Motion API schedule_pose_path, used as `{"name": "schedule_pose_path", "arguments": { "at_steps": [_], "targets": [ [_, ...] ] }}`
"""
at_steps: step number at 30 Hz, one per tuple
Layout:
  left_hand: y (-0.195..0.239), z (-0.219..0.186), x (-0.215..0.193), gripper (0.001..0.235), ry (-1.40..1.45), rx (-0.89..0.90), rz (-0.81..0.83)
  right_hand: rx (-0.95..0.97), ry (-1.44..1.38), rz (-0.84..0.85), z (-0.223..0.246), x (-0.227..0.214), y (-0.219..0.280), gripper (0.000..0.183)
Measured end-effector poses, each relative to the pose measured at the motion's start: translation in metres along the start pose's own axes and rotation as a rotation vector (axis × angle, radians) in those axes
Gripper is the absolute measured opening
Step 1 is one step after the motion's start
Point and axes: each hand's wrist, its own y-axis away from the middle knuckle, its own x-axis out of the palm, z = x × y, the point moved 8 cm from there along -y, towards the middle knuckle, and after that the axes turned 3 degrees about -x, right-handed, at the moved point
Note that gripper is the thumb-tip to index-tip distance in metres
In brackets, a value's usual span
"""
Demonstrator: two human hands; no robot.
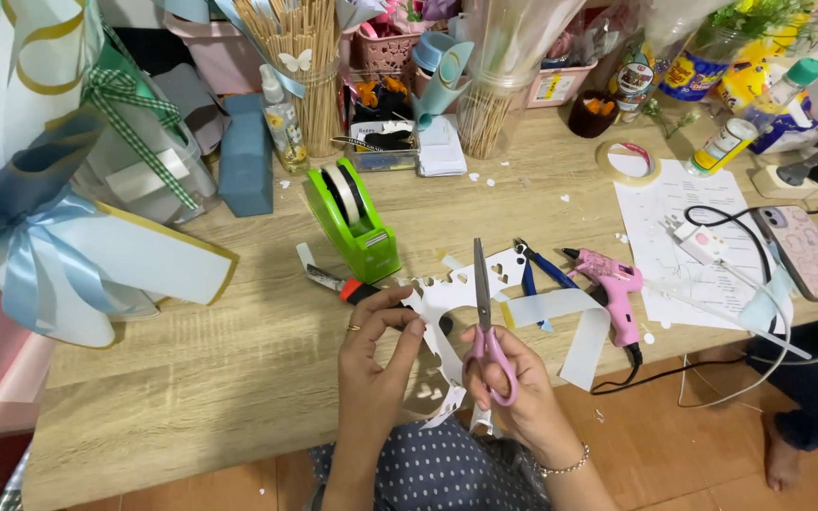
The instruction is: The person rolls sheets of light blue and white paper into cylindrical shapes and places them into a container. They then use scissors to cut heart shapes out of a white paper sheet with pre-cut holes.
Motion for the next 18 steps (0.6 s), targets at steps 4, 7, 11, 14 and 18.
{"name": "schedule_pose_path", "arguments": {
  "at_steps": [4, 7, 11, 14, 18],
  "targets": [
    [0.002, 0.007, 0.004, 0.012, -0.086, -0.033, 0.036, 0.011, 0.101, -0.124, 0.001, -0.007, -0.003, 0.052],
    [0.007, 0.01, 0.012, 0.012, -0.208, -0.102, 0.104, -0.007, 0.273, -0.246, 0.019, -0.002, -0.012, 0.045],
    [0.02, 0.006, 0.016, 0.005, -0.343, 0.184, 0.028, -0.06, 0.444, -0.353, 0.033, 0.001, -0.012, 0.034],
    [0.026, -0.002, 0.019, 0.007, -0.43, 0.286, -0.019, -0.066, 0.429, -0.312, 0.032, 0.006, -0.012, 0.035],
    [0.028, -0.006, 0.019, 0.008, -0.468, 0.288, -0.022, -0.039, 0.412, -0.278, 0.035, 0.006, -0.011, 0.029]
  ]
}}
